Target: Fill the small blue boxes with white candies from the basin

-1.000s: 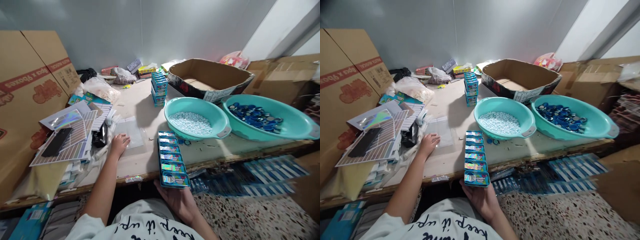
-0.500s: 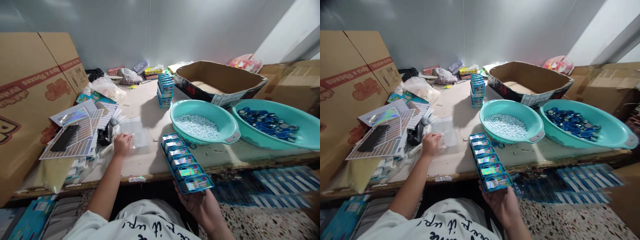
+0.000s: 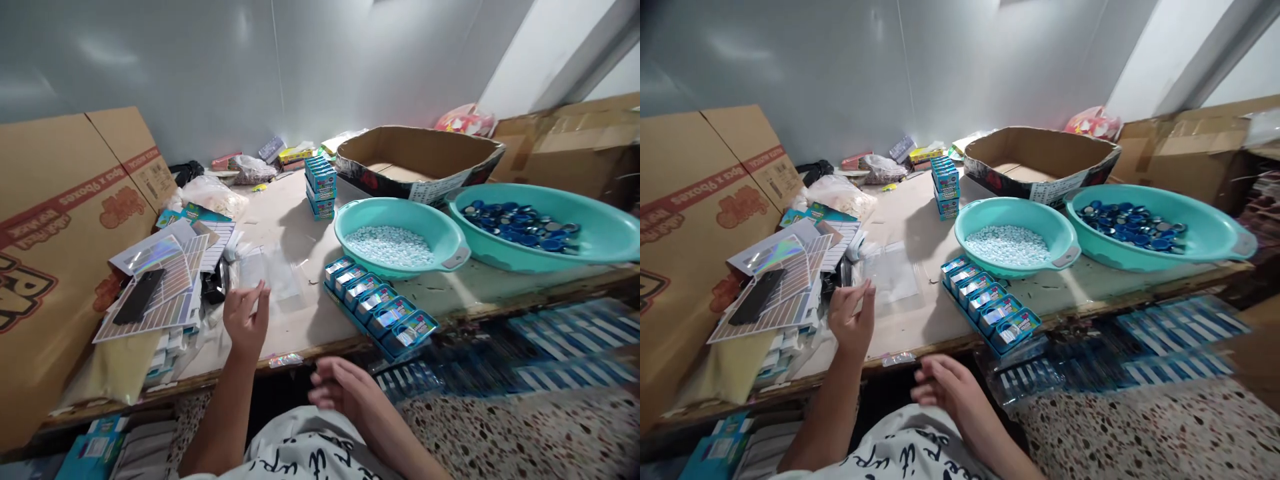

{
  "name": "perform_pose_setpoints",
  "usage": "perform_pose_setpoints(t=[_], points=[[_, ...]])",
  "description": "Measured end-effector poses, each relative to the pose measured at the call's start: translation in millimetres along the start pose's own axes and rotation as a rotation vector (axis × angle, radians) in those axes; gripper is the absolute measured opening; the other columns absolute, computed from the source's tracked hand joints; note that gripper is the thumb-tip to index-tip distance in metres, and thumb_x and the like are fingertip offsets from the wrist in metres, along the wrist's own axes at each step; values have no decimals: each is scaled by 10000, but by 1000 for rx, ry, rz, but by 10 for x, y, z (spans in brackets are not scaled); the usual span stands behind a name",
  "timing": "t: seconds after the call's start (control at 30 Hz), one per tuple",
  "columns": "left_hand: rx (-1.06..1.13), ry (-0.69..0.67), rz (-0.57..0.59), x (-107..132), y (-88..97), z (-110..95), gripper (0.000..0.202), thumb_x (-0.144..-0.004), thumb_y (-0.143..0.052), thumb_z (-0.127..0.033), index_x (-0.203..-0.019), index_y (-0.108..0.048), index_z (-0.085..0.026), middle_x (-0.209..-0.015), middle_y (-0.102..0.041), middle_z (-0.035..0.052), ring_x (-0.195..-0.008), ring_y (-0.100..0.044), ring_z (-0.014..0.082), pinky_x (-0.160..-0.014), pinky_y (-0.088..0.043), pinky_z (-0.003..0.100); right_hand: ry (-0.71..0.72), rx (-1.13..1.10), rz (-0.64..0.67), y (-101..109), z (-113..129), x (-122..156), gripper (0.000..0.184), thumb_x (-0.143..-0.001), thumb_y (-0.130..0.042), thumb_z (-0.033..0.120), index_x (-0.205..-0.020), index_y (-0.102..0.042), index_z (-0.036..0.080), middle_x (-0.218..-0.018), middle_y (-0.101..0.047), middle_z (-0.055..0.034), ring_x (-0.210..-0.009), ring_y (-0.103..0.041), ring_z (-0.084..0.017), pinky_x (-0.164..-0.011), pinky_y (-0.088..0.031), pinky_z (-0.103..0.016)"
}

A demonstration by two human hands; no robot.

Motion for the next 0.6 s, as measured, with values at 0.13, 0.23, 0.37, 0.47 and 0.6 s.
perform_pose_setpoints(t=[0.13, 0.23, 0.37, 0.47, 0.6], points=[[-5, -225, 32, 85, 221, -203, 215, -903, -705, -139, -1094, -765, -216, -811, -652, 20, -780, -620, 150, -777, -527, 301, 346, 274, 18, -476, 539, -371, 588, -667, -895, 530, -1159, -713, 265, -1192, -724, -86, -1044, -703, -235, -909, -572, -389], [-15, -211, 104, 141, 319, -192, 224, -909, -700, -146, -1119, -747, -206, -869, -642, 30, -868, -634, 162, -815, -544, 301, 432, 353, 140, -747, 699, -602, 451, -739, -842, 547, -1087, -748, 277, -1203, -731, -85, -1101, -689, -256, -987, -544, -446], [-80, -202, 136, 179, 459, -250, 232, -945, -656, -178, -1163, -723, -214, -872, -654, 32, -873, -649, 164, -812, -558, 300, 524, 352, 251, -1050, 720, -715, 257, -832, -775, 514, -855, -746, 259, -1246, -726, -81, -1194, -659, -267, -1018, -537, -457], [-192, -188, 12, 160, 675, -312, 244, -965, -621, -180, -1192, -699, -221, -866, -666, 25, -869, -663, 159, -822, -562, 311, 542, 318, 415, -1386, 644, -698, 200, -902, -718, 457, -868, -704, 261, -1330, -696, -76, -1241, -648, -271, -1057, -518, -480], [-421, -148, -329, 167, 1201, -377, 199, -981, -566, -172, -1123, -700, -217, -898, -707, 18, -888, -686, 160, -963, -539, 398, 680, 330, 721, -2039, 559, -511, 115, -976, -617, 341, -910, -662, 258, -1436, -631, -76, -1339, -586, -271, -1104, -485, -486]])
Point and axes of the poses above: each hand's wrist, its own x-axis away from the middle knuckle, its own y-axis out of the back of the hand, z = x × y, the point moved 7 cm from there along -x, towards the middle knuckle
